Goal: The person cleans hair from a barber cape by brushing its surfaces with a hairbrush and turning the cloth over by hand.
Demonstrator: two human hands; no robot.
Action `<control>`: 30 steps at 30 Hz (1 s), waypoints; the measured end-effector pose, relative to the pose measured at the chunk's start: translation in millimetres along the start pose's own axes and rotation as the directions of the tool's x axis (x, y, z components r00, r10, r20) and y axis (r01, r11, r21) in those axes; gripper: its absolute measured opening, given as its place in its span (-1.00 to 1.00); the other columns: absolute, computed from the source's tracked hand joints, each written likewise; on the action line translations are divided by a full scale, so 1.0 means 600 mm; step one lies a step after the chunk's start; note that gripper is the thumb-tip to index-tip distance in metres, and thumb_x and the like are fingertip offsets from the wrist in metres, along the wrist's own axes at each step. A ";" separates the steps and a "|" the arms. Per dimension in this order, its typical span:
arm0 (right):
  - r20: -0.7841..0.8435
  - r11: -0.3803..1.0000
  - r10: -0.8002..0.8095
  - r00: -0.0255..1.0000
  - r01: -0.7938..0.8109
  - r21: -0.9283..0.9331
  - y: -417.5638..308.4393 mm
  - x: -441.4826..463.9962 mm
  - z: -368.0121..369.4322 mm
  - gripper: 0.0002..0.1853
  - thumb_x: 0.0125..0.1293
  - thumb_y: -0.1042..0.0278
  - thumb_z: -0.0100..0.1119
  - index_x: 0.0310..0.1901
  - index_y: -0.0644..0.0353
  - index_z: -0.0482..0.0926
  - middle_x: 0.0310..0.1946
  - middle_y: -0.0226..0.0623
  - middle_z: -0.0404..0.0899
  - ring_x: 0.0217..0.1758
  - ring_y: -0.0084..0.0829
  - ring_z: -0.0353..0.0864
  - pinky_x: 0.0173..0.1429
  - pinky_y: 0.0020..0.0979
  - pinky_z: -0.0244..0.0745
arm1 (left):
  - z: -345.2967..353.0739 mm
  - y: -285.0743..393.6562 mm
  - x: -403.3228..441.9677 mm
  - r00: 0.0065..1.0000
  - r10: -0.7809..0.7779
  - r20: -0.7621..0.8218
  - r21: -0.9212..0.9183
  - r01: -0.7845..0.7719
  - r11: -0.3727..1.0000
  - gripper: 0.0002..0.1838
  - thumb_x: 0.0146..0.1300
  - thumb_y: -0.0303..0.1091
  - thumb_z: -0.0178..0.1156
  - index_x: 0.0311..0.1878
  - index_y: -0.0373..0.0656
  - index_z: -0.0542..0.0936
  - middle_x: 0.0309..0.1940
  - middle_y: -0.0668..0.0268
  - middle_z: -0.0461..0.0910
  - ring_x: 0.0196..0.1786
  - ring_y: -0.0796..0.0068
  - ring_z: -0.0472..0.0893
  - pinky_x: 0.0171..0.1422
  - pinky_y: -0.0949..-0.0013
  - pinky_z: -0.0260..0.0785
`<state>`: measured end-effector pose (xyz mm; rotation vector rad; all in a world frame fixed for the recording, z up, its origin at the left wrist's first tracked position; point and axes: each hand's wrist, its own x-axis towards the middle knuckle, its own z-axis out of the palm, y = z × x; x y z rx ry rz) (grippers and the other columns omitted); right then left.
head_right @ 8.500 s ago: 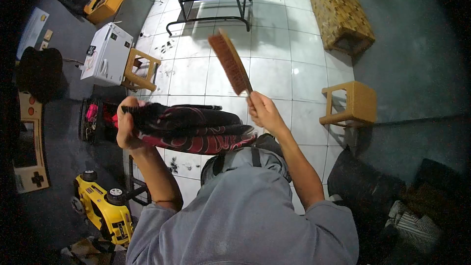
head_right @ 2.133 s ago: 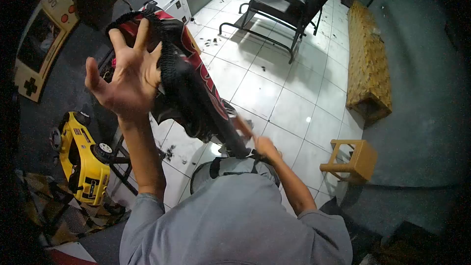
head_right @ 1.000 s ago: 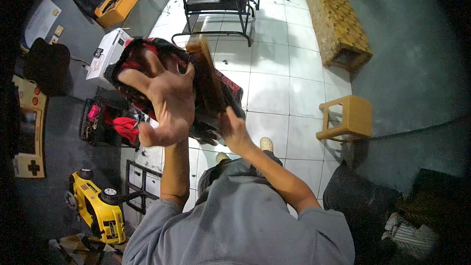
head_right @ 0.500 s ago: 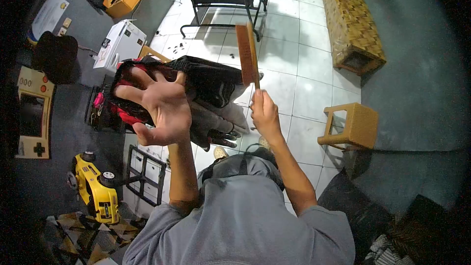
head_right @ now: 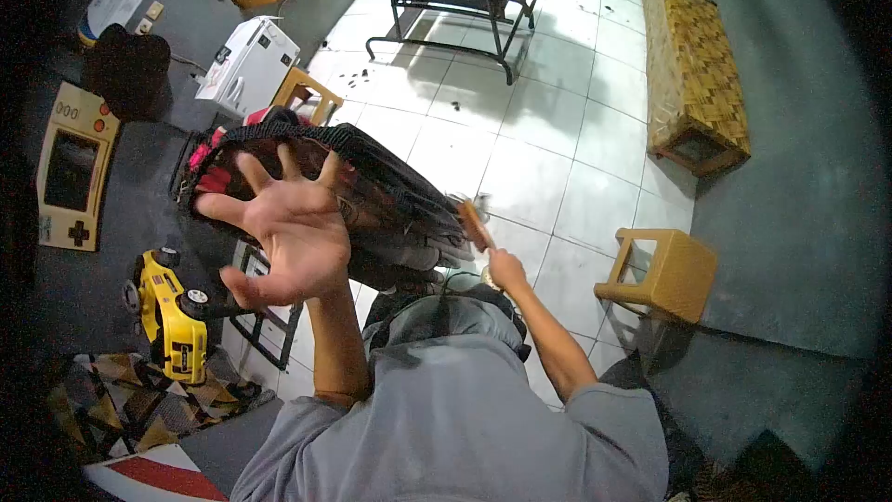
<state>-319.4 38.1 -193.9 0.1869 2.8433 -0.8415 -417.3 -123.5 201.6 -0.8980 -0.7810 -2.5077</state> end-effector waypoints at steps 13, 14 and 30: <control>-0.399 0.583 -0.221 0.890 0.448 0.677 -0.262 -0.025 -0.306 -0.66 0.41 0.16 -0.30 -0.21 0.31 0.35 -0.64 -0.10 0.39 -0.62 -0.30 0.41 -0.48 -0.28 0.29 | 0.008 -0.055 0.017 0.970 -0.242 -0.031 0.113 0.243 0.963 -0.29 0.11 -0.03 -0.09 0.33 -0.01 0.03 0.22 0.08 0.27 0.24 0.14 0.29 0.37 0.14 -0.02; -0.207 0.726 -0.213 0.955 0.297 0.620 -0.240 -0.021 -0.272 -0.66 0.40 0.16 -0.31 -0.18 0.30 0.36 -0.58 -0.01 0.44 -0.54 -0.16 0.48 -0.43 -0.21 0.33 | 0.000 -0.057 0.023 0.976 -0.219 -0.005 0.018 0.219 0.976 -0.32 0.10 -0.02 -0.10 0.32 0.00 0.08 0.22 0.09 0.26 0.25 0.14 0.28 0.36 0.14 -0.01; -0.118 0.158 0.242 0.963 0.081 0.984 -0.198 -0.037 -0.335 -0.56 0.34 -0.19 -0.30 -0.38 0.06 0.22 -0.68 -0.52 0.14 -0.76 -0.70 0.10 -0.76 -0.64 -0.03 | 0.024 -0.053 0.031 0.858 -0.512 -0.042 0.222 0.508 0.832 -0.09 -0.06 -0.30 0.12 0.38 -0.11 -0.10 0.22 0.08 0.19 0.22 0.26 0.28 0.29 0.31 0.12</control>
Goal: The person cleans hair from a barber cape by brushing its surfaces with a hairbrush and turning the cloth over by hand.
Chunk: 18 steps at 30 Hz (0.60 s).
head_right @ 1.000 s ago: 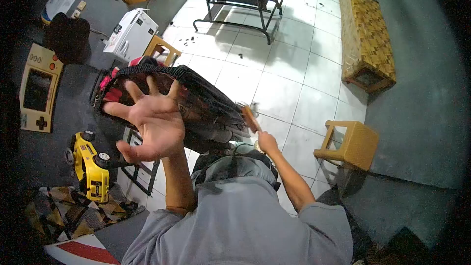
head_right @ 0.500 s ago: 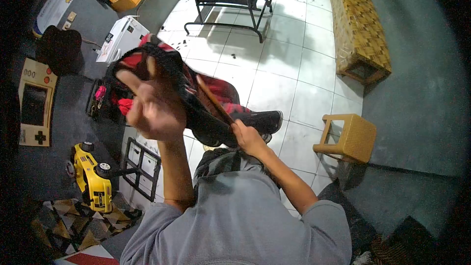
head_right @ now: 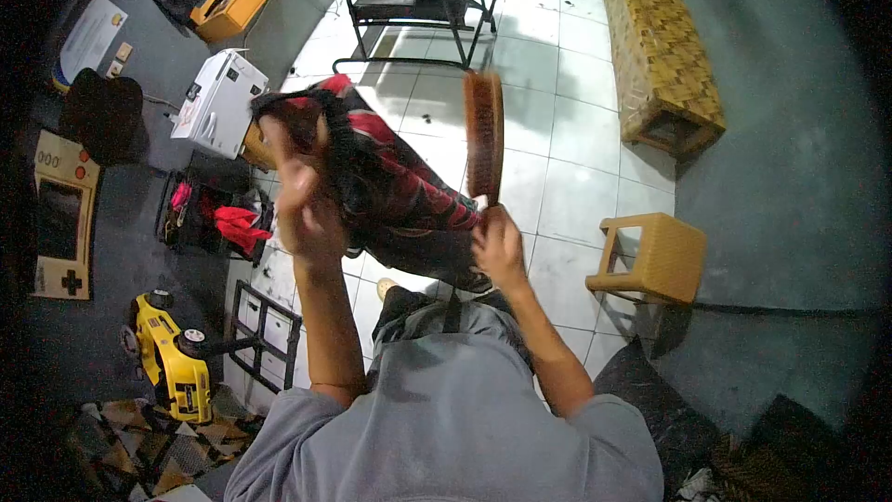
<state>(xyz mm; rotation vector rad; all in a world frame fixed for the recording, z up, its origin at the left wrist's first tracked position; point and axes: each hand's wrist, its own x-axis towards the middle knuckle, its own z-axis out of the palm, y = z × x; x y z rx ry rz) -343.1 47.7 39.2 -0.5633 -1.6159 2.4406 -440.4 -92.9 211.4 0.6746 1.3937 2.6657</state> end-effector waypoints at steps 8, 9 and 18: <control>0.318 0.650 -0.056 0.946 0.276 -0.708 0.113 0.045 0.023 -0.68 0.37 0.23 -0.28 -0.13 0.33 0.37 -0.40 0.09 0.51 -0.32 0.10 0.53 -0.25 -0.12 0.45 | 0.031 0.003 -0.005 0.996 -0.020 0.083 0.000 0.020 1.000 0.00 -0.10 -0.36 0.20 0.40 -0.11 -0.16 0.23 0.08 0.17 0.16 0.29 0.29 0.28 0.30 0.10; 0.349 0.471 0.063 0.935 0.280 -0.836 0.158 0.050 -0.013 -0.72 0.35 0.27 -0.28 -0.07 0.25 0.34 -0.41 0.09 0.51 -0.31 0.07 0.54 -0.25 -0.09 0.45 | 0.039 0.018 -0.002 0.997 0.058 0.059 0.020 -0.059 0.998 -0.05 -0.11 -0.32 0.14 0.38 -0.13 -0.10 0.22 0.11 0.18 0.16 0.28 0.31 0.25 0.26 0.15; 0.021 -0.028 0.472 0.881 0.039 -0.999 0.269 0.055 -0.285 -0.65 0.23 0.23 -0.20 -0.29 0.28 0.56 -0.27 0.08 0.55 -0.23 0.01 0.56 -0.16 -0.08 0.45 | 0.008 0.042 0.027 0.998 0.010 -0.057 0.223 0.003 0.975 -0.23 0.09 -0.11 -0.05 0.34 -0.25 0.00 0.14 0.11 0.27 0.14 0.30 0.35 0.25 0.30 0.16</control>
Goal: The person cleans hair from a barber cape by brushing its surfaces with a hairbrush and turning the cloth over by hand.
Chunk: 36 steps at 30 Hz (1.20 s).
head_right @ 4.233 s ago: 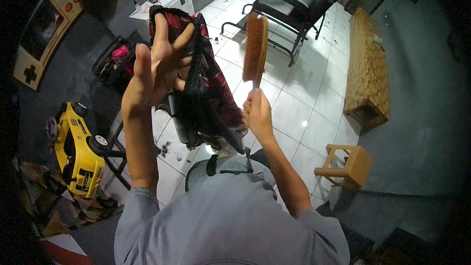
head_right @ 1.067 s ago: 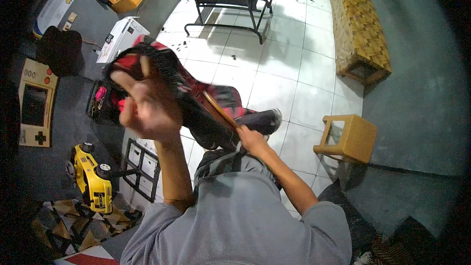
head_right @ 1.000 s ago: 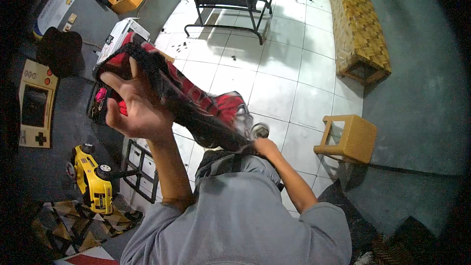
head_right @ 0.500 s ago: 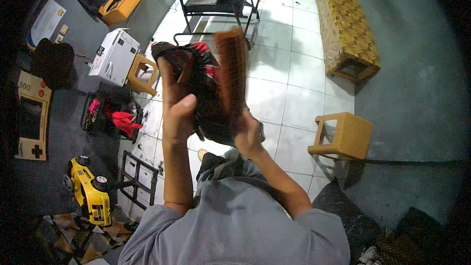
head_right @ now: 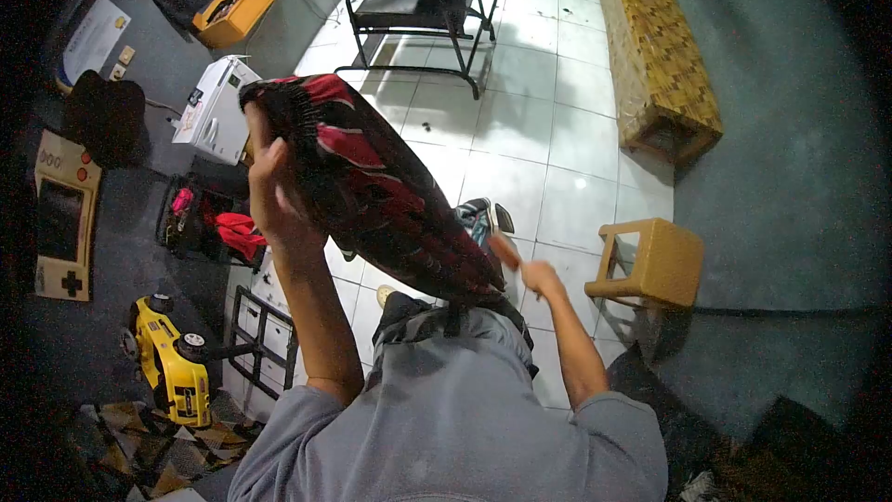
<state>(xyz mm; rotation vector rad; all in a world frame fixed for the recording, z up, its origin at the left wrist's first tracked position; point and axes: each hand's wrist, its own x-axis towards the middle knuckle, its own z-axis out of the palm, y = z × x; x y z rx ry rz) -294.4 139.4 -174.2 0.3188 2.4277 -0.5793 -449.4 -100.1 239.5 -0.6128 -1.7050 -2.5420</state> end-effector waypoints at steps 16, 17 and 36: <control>0.084 0.960 -0.276 0.958 0.279 -0.034 -0.120 -0.008 0.033 -0.67 0.20 0.29 -0.06 -0.04 0.25 0.41 -0.23 0.07 0.53 -0.19 0.01 0.55 -0.16 -0.10 0.46 | 0.019 0.017 0.003 0.998 0.016 0.067 -0.131 -0.007 0.991 -0.24 0.03 -0.26 0.01 0.33 -0.23 0.04 -0.05 0.20 0.39 -0.10 0.45 0.47 0.02 0.44 0.35; 0.038 0.985 -0.168 0.985 0.167 0.031 -0.035 0.029 0.121 -0.63 0.13 0.30 -0.09 -0.04 0.26 0.43 -0.39 0.05 0.56 -0.29 -0.01 0.57 -0.21 -0.06 0.45 | 0.016 0.019 0.005 0.996 0.054 0.064 -0.057 -0.051 0.997 -0.24 0.04 -0.24 -0.03 0.34 -0.24 0.02 -0.04 0.20 0.39 -0.09 0.45 0.47 0.04 0.44 0.34; -0.516 0.756 -0.219 0.828 0.478 0.447 -0.253 -0.096 -0.094 -0.75 0.36 0.22 -0.22 -0.25 0.25 0.36 -0.51 0.11 0.51 -0.45 0.10 0.52 -0.34 -0.08 0.40 | 0.042 -0.019 0.005 0.949 -0.129 0.289 0.092 0.107 0.990 -0.29 0.04 -0.52 0.19 0.29 -0.36 0.14 -0.19 0.32 0.46 -0.23 0.64 0.44 -0.09 0.57 0.30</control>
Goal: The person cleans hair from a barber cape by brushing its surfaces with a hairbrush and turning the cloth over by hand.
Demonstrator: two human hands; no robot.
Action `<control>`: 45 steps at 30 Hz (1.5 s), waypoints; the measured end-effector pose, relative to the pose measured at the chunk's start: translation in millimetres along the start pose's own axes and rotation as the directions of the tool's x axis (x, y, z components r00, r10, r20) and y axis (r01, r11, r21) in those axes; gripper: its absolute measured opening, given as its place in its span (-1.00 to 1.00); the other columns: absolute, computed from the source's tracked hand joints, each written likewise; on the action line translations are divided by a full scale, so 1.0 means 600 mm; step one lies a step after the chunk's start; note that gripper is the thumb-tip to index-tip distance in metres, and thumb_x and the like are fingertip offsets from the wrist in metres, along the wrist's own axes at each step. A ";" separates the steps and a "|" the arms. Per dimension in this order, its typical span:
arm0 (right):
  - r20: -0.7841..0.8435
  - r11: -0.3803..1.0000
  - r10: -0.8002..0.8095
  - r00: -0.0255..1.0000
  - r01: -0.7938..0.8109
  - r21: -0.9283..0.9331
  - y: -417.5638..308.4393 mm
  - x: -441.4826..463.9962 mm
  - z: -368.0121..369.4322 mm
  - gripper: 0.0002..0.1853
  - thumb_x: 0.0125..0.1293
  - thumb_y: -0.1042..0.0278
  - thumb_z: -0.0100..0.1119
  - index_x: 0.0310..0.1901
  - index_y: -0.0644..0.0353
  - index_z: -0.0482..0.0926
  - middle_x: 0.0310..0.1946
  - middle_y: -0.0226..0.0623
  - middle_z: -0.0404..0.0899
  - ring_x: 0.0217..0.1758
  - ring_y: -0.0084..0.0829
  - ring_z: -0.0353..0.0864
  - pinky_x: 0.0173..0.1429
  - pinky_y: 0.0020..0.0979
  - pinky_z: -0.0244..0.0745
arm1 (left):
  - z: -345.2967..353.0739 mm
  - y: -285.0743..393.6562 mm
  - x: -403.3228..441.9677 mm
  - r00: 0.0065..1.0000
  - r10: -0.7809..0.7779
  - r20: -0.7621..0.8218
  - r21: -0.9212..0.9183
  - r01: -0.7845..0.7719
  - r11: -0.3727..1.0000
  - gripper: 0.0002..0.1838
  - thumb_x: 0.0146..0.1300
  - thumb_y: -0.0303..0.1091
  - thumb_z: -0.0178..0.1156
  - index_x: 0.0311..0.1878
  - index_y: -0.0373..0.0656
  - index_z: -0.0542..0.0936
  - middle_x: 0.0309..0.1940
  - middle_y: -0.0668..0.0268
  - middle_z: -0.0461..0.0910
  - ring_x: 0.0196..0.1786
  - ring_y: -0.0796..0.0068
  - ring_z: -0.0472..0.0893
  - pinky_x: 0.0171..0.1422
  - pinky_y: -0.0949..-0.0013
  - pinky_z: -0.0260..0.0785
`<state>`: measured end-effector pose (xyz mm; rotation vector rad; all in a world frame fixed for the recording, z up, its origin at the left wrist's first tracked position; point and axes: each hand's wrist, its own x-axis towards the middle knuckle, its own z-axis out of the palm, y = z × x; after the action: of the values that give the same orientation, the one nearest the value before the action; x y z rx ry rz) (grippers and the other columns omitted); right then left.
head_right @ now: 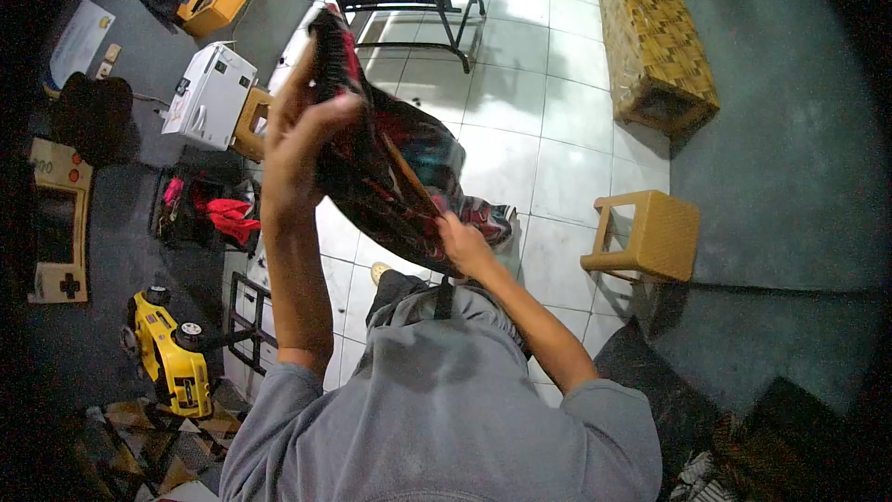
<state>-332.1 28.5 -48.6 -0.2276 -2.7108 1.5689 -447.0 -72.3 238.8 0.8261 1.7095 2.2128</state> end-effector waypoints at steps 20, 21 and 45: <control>-0.590 0.857 -0.327 0.739 0.494 0.144 -0.186 0.037 -0.049 -0.73 0.30 0.39 -0.19 -0.01 0.32 0.28 -0.42 0.08 0.51 -0.34 0.10 0.53 -0.27 -0.11 0.42 | 0.002 -0.001 -0.026 0.916 -0.070 0.395 0.253 -0.035 0.967 -0.26 0.08 -0.55 0.14 0.30 -0.46 0.02 0.22 0.06 0.23 0.23 0.43 0.25 0.33 0.38 -0.01; -0.489 0.907 -0.274 0.828 0.392 0.156 -0.113 0.045 0.004 -0.73 0.31 0.38 -0.21 -0.02 0.30 0.27 -0.43 0.10 0.51 -0.35 0.12 0.53 -0.29 -0.09 0.41 | 0.001 0.003 -0.029 0.918 -0.059 0.392 0.261 -0.049 0.964 -0.26 0.07 -0.56 0.14 0.30 -0.46 0.03 0.21 0.06 0.24 0.23 0.43 0.26 0.33 0.38 -0.02; -0.078 0.963 -0.067 0.995 0.085 0.254 -0.068 0.009 -0.060 -0.61 0.37 0.07 -0.21 -0.14 0.30 0.39 -0.60 -0.12 0.47 -0.55 -0.25 0.50 -0.41 -0.32 0.40 | -0.061 -0.006 -0.026 0.986 -0.115 0.117 -0.004 0.116 0.993 -0.72 0.32 -0.38 -0.03 0.05 -0.27 0.40 -0.19 0.36 0.50 -0.15 0.63 0.48 -0.02 0.54 0.31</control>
<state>-339.8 40.5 4.4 -0.1696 -2.4009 1.8299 -455.1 -108.9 224.9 0.8149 1.6464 2.0548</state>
